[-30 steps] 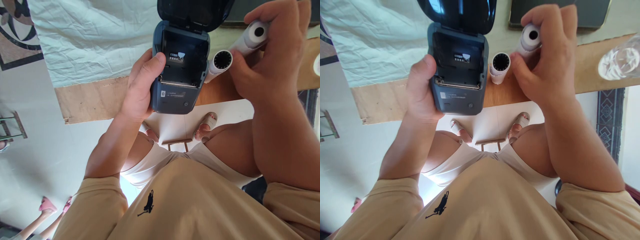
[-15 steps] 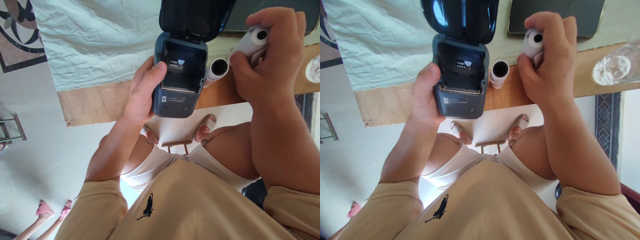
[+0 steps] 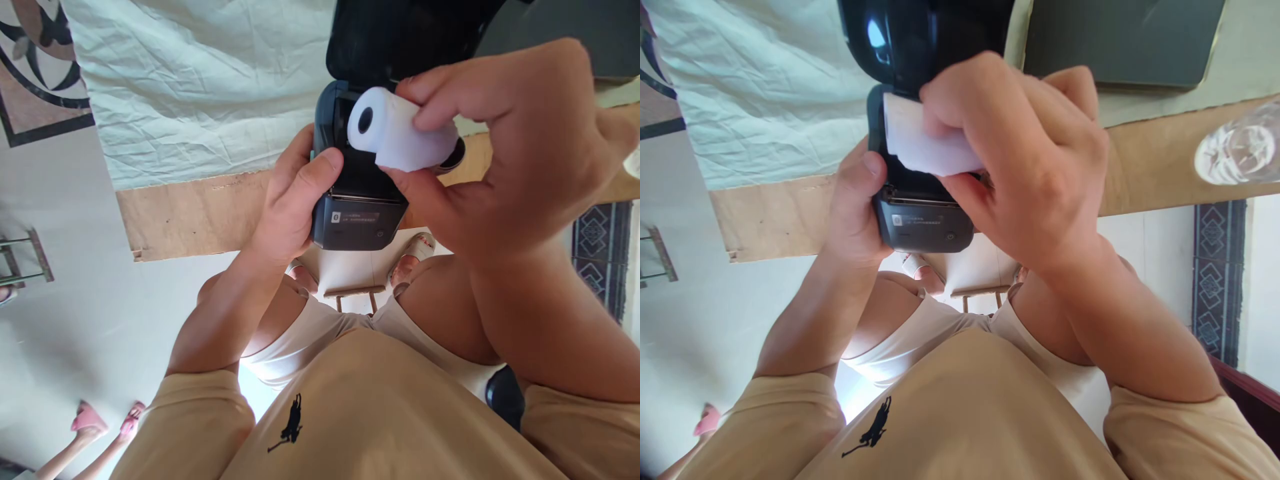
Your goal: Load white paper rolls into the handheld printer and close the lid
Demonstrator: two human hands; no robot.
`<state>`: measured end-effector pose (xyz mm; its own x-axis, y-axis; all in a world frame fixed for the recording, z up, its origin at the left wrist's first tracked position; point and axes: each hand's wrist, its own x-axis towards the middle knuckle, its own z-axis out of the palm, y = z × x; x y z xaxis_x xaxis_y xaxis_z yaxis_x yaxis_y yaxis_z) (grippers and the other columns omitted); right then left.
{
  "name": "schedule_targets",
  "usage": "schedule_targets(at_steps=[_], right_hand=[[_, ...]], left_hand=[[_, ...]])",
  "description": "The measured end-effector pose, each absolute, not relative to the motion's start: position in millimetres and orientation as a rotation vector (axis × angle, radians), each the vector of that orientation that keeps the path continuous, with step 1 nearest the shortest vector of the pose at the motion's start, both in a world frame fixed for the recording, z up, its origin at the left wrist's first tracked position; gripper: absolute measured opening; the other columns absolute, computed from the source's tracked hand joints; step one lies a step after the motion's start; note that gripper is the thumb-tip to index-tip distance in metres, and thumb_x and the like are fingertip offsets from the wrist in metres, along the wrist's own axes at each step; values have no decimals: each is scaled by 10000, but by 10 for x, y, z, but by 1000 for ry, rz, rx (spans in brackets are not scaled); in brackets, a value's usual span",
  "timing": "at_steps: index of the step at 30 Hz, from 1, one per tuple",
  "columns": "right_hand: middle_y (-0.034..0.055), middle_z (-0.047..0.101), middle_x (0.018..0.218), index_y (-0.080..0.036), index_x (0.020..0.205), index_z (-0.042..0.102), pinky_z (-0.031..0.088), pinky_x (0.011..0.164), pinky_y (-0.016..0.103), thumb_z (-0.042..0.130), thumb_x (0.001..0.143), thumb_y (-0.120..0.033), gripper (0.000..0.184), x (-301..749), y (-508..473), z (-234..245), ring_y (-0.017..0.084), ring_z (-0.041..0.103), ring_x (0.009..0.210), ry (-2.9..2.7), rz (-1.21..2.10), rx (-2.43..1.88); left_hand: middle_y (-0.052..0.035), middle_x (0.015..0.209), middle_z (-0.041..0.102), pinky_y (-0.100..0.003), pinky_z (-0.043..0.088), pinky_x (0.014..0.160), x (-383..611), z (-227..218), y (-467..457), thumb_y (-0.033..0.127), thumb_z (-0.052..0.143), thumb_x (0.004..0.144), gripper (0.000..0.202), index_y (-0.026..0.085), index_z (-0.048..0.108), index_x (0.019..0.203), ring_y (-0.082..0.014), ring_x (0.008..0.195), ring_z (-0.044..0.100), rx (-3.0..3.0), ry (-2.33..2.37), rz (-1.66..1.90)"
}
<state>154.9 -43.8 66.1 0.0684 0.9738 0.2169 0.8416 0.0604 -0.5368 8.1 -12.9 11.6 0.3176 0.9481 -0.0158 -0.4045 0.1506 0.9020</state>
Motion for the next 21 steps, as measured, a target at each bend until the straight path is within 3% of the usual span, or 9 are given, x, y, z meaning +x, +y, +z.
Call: schedule_targets(at_steps=[2, 5, 12, 17, 21], right_hand=[[-227, 475, 1041, -332, 921, 490, 390, 959, 214, 444, 691, -199, 270, 1543, -445, 666, 7, 492, 1021, -2004, -31, -1760], [-238, 450, 1095, -319, 925, 463, 423, 889, 235, 395, 717, -208, 245, 1567, -444, 633, -2, 515, 996, -2184, -321, -1654], [-204, 499, 986, -302, 824, 525, 410, 929, 229, 488, 680, -324, 150, 1582, -476, 557, -4, 494, 966, -2191, -315, -1361], [-139, 555, 900, -289, 838, 553, 397, 826, 235, 598, 582, -375, 273, 1604, -521, 511, 63, 523, 955, -2370, -333, -1169], [-59, 552, 906, -221, 867, 532, 377, 912, 263, 478, 684, -444, 293, 1715, -474, 531, 68, 501, 987, -2236, -125, -1281]], left_hand=[[-36, 691, 518, -283, 323, 530, 75, 110, -138, 438, 520, 702, 240, 228, 561, 811, -184, 643, 546, 943, 718, 1089], [-26, 689, 541, -285, 336, 543, 68, 110, -151, 449, 523, 688, 219, 247, 539, 772, -186, 659, 553, 934, 719, 1083], [-11, 762, 549, -268, 386, 611, 29, 139, -183, 378, 497, 722, 171, 248, 505, 833, -148, 714, 542, 951, 674, 1080], [12, 1050, 517, -242, 436, 696, 25, 14, -116, 313, 583, 631, 548, 289, 321, 1112, -106, 778, 545, 1143, 450, 1137], [28, 830, 481, -208, 419, 661, 20, -46, -74, 280, 549, 648, 641, 267, 224, 1200, -53, 675, 530, 1289, 475, 1096]])
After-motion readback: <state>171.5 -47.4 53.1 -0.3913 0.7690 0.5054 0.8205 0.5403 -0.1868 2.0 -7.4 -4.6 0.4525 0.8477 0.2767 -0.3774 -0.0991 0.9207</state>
